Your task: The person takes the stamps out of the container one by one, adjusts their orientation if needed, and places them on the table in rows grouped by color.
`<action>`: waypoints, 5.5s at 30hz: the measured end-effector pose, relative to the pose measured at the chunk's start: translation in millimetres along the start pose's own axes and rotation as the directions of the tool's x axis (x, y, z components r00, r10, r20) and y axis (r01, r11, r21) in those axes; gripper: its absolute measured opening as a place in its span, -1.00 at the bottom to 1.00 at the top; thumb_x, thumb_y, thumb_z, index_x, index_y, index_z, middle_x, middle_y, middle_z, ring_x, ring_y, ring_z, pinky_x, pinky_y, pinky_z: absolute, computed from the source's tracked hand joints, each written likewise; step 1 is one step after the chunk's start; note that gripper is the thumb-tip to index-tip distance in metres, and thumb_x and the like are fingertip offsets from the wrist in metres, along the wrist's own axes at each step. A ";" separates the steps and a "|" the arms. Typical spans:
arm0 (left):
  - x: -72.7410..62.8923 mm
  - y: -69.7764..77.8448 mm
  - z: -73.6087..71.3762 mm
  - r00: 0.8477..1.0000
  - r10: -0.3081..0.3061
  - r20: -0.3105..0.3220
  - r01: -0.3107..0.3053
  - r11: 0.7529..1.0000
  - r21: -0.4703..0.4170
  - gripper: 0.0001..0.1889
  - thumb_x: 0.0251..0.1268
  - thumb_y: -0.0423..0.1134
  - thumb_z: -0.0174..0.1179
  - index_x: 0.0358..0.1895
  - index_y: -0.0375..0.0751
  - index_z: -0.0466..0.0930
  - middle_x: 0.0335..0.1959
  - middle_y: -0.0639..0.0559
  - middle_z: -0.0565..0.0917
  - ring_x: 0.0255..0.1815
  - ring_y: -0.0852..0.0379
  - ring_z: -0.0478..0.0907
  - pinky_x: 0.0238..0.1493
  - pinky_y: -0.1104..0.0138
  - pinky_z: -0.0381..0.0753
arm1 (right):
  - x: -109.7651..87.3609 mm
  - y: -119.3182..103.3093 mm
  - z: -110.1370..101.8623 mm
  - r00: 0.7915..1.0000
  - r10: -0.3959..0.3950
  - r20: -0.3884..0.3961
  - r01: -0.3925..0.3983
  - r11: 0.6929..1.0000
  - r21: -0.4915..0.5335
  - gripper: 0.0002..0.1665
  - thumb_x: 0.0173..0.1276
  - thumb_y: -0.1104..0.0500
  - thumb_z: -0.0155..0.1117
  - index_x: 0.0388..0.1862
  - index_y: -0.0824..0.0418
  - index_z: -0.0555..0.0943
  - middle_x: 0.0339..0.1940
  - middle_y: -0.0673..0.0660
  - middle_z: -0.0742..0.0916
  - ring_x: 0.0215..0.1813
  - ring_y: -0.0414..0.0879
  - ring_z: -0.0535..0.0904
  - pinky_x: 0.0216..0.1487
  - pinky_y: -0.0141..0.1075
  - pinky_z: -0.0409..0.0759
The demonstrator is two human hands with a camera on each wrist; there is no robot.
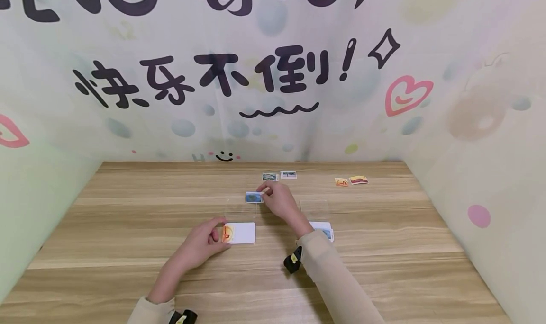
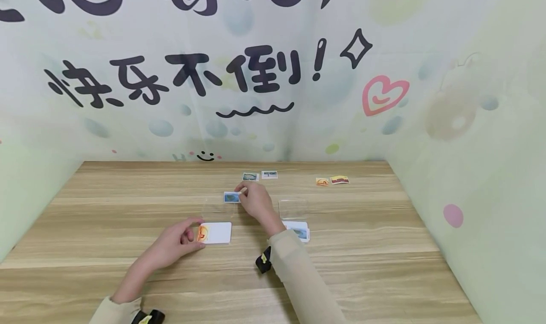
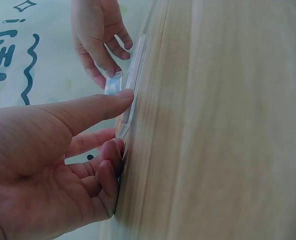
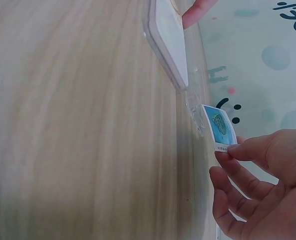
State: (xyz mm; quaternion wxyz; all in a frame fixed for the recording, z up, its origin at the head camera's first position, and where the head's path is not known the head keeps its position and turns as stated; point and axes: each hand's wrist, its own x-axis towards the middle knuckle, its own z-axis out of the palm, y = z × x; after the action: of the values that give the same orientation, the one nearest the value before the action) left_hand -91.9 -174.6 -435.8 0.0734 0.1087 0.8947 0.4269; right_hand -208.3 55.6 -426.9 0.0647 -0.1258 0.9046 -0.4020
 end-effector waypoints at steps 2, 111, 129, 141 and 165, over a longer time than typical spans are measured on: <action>0.0 -0.2 0.1 1.000 0.002 0.000 -0.002 1.000 -0.002 -0.41 0.23 -0.33 0.52 0.28 -0.47 0.53 -0.39 0.05 0.50 -0.45 0.21 0.36 -0.42 0.41 0.37 | 1.7 0.6 0.7 1.000 -0.003 -0.004 0.003 1.000 -0.003 -0.81 0.54 0.35 0.25 0.00 0.24 0.75 -0.21 0.21 0.77 -0.36 -0.11 0.53 -0.37 -0.37 0.45; -3.0 0.5 -1.9 1.000 0.025 0.008 -0.024 0.999 -0.049 -0.39 0.24 -0.34 0.51 0.30 -0.51 0.50 -0.36 0.02 0.49 -0.46 0.24 0.35 -0.42 0.42 0.38 | 52.7 9.2 3.4 0.994 0.075 -0.085 -0.075 0.997 -0.001 -0.85 0.50 0.32 0.33 -0.03 0.20 0.76 -0.23 0.18 0.76 -0.28 -0.07 0.57 -0.32 -0.33 0.47; -3.3 2.4 -1.6 1.000 0.008 0.003 -0.008 0.999 -0.036 -0.39 0.24 -0.34 0.52 0.30 -0.50 0.51 -0.36 0.02 0.48 -0.45 0.23 0.33 -0.41 0.41 0.36 | 59.3 8.9 5.1 0.993 0.082 -0.089 -0.087 0.995 -0.045 -0.84 0.50 0.29 0.34 -0.01 0.19 0.76 -0.15 0.19 0.78 -0.20 -0.01 0.63 -0.24 -0.26 0.56; -2.7 -0.1 -1.1 1.000 0.023 0.001 -0.023 0.999 -0.035 -0.39 0.24 -0.35 0.52 0.30 -0.51 0.51 -0.36 0.02 0.48 -0.45 0.25 0.34 -0.41 0.42 0.37 | 64.6 10.1 6.8 0.992 0.073 -0.105 -0.079 0.996 -0.049 -0.84 0.49 0.33 0.34 -0.02 0.21 0.76 -0.10 0.21 0.79 -0.18 0.00 0.62 -0.24 -0.28 0.57; -3.5 0.6 -1.3 1.000 0.015 -0.001 -0.015 0.999 -0.048 -0.39 0.22 -0.35 0.52 0.29 -0.51 0.51 -0.36 0.01 0.49 -0.45 0.24 0.34 -0.42 0.42 0.38 | 74.9 9.3 8.5 0.992 0.081 -0.098 -0.093 0.988 -0.123 -0.84 0.49 0.29 0.35 -0.02 0.17 0.78 -0.06 0.16 0.80 -0.08 0.00 0.67 -0.10 -0.19 0.62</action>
State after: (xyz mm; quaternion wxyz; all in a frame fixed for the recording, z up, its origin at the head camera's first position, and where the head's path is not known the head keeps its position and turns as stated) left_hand -88.8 -176.1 -434.4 0.0726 0.1133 0.8834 0.4489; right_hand -280.0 34.6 -440.6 0.0321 -0.0710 0.9351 -0.3456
